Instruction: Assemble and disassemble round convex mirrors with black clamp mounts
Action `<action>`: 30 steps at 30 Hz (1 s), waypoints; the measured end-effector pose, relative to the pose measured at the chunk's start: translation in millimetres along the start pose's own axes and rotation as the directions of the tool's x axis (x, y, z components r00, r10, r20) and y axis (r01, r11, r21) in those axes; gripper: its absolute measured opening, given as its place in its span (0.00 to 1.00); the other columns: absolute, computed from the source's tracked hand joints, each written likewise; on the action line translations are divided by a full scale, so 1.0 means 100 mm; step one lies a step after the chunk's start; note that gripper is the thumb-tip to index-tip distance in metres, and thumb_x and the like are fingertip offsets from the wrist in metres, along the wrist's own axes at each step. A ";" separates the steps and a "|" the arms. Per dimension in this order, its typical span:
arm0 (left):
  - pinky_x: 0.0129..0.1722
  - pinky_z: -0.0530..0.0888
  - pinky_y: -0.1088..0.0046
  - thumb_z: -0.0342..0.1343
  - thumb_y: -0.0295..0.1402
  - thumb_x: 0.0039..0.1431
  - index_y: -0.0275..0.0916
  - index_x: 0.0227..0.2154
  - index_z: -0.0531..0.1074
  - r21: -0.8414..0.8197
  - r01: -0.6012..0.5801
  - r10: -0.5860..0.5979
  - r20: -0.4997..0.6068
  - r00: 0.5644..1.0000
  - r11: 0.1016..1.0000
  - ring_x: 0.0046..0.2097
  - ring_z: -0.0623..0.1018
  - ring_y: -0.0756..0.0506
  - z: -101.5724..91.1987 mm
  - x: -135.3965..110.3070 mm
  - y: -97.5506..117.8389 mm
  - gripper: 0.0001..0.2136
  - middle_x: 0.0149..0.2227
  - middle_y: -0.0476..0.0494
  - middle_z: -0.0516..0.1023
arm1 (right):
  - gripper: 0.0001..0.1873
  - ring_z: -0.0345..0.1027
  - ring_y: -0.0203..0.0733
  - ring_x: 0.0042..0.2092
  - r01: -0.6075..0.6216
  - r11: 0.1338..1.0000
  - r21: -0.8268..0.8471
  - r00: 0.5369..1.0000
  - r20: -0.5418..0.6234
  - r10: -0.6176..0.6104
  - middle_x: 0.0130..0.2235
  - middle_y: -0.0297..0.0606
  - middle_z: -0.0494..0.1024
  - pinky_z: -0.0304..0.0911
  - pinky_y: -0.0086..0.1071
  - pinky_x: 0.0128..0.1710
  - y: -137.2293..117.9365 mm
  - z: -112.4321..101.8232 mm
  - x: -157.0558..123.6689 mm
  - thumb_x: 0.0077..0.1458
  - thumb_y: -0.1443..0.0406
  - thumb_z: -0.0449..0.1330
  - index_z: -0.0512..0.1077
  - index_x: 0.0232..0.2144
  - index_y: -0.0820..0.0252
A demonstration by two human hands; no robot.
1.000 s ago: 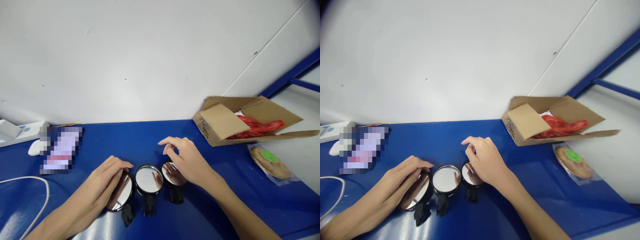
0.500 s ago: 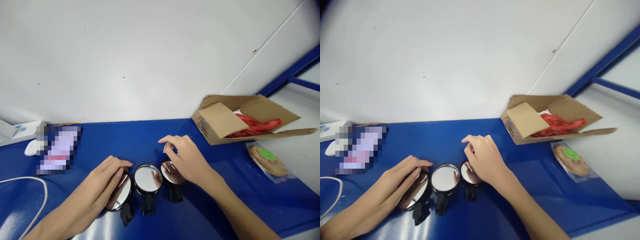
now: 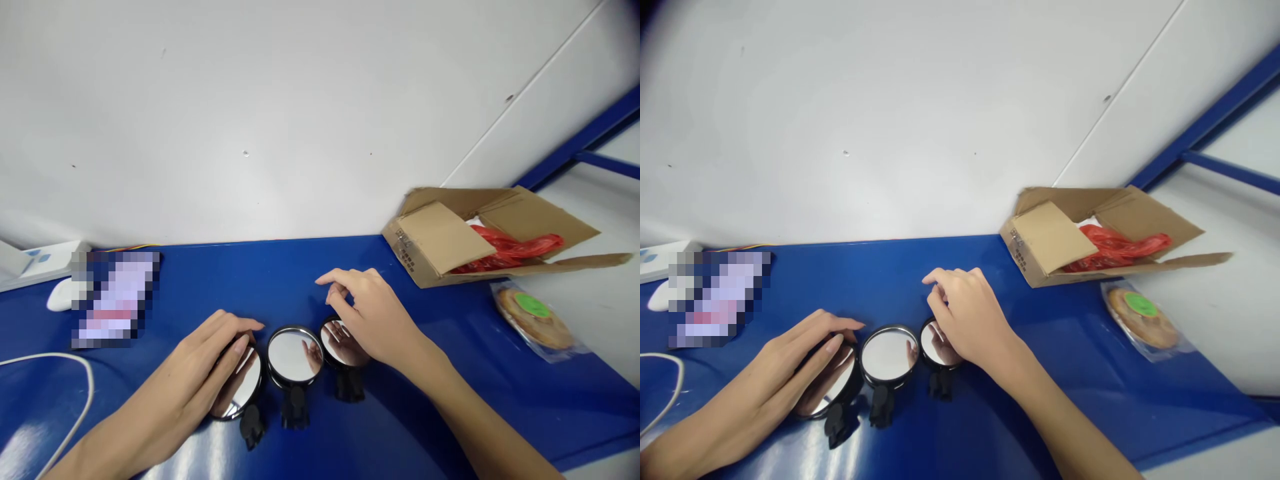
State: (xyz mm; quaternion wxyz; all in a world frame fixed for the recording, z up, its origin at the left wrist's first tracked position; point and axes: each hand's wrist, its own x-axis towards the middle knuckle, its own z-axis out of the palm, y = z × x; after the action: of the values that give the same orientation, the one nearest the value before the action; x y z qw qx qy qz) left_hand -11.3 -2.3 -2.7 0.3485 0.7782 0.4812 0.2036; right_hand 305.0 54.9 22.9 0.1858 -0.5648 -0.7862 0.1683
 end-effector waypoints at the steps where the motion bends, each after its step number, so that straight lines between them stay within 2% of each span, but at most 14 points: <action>1: 0.58 0.80 0.66 0.45 0.43 0.89 0.58 0.68 0.75 0.001 0.000 0.000 0.006 1.000 1.000 0.56 0.84 0.41 0.00 0.00 0.01 0.17 0.55 0.48 0.85 | 0.19 0.80 0.49 0.43 0.000 1.000 -0.002 1.000 0.001 0.000 0.39 0.35 0.89 0.62 0.45 0.52 0.00 0.00 0.00 0.74 0.69 0.51 0.83 0.50 0.54; 30: 0.61 0.78 0.63 0.44 0.46 0.89 0.56 0.68 0.74 0.010 0.024 -0.025 0.046 0.999 1.000 0.58 0.82 0.40 -0.01 -0.01 -0.01 0.17 0.57 0.47 0.82 | 0.17 0.79 0.48 0.41 0.016 1.000 -0.013 1.000 -0.010 -0.016 0.38 0.33 0.87 0.61 0.44 0.52 0.02 -0.03 0.00 0.75 0.68 0.53 0.83 0.51 0.53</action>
State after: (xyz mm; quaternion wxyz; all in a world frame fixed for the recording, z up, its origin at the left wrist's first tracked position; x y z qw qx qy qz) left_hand -12.5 -2.3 -3.0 0.3586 0.7783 0.4833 0.1789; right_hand 307.8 55.2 24.3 0.1877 -0.5605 -0.7908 0.1588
